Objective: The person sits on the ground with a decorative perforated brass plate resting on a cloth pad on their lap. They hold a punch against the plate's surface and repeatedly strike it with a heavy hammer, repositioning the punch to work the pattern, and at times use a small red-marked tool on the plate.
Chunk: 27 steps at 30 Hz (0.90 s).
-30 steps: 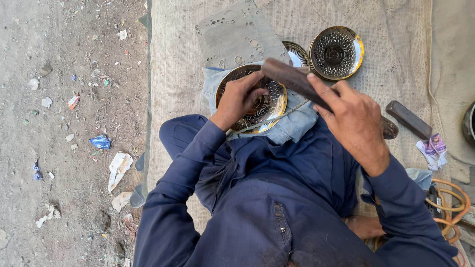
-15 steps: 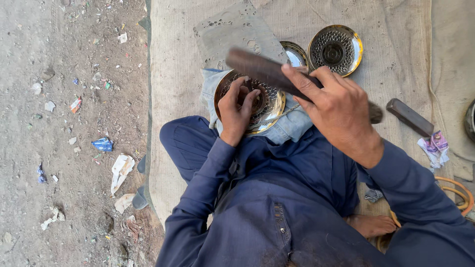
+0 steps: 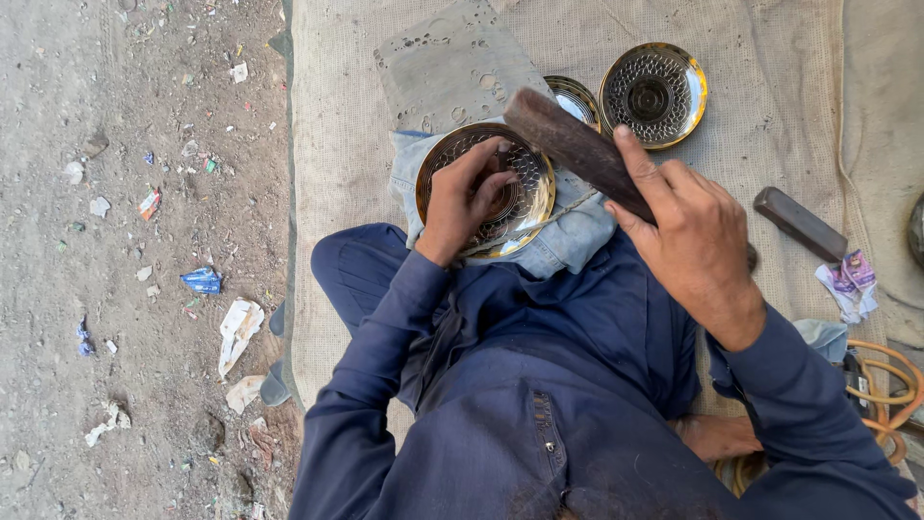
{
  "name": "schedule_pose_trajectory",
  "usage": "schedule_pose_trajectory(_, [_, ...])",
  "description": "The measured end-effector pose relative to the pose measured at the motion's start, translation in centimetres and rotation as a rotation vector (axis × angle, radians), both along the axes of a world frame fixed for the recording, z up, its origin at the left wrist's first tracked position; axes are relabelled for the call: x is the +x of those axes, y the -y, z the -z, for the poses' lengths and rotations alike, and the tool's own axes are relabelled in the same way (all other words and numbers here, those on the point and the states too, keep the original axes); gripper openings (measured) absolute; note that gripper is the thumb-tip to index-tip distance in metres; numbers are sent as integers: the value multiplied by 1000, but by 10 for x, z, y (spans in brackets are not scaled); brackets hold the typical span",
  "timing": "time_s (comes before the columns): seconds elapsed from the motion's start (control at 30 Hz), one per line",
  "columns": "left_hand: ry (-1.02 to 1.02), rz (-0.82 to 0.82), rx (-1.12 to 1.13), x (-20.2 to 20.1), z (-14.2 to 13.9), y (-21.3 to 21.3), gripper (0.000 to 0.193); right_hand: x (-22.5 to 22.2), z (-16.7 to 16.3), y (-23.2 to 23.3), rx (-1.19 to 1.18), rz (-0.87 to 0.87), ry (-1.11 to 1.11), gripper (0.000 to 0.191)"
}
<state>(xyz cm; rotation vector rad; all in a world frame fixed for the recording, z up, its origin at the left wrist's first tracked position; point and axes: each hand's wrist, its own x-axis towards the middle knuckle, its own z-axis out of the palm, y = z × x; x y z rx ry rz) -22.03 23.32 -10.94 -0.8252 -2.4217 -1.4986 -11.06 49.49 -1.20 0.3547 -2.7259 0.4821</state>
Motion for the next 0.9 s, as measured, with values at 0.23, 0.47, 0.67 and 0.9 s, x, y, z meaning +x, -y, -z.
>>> schedule_pose_trajectory(0.23, [-35, 16, -151, -7, -9, -5, 44, 1, 14, -3, -402, -86, -60, 80])
schedule_pose_trajectory(0.47, [-59, 127, -155, -14, -15, -4, 46, 10, 11, 1, -308, 26, 103, 76])
schedule_pose_trajectory(0.67, [-75, 331, -207, -26, -27, -7, 46, 28, 38, 4, -400, 94, 143, 77])
schedule_pose_trajectory(0.9, [-36, 572, -344, -42, -43, -13, 46, 56, 88, 18, -554, 117, 110, 75])
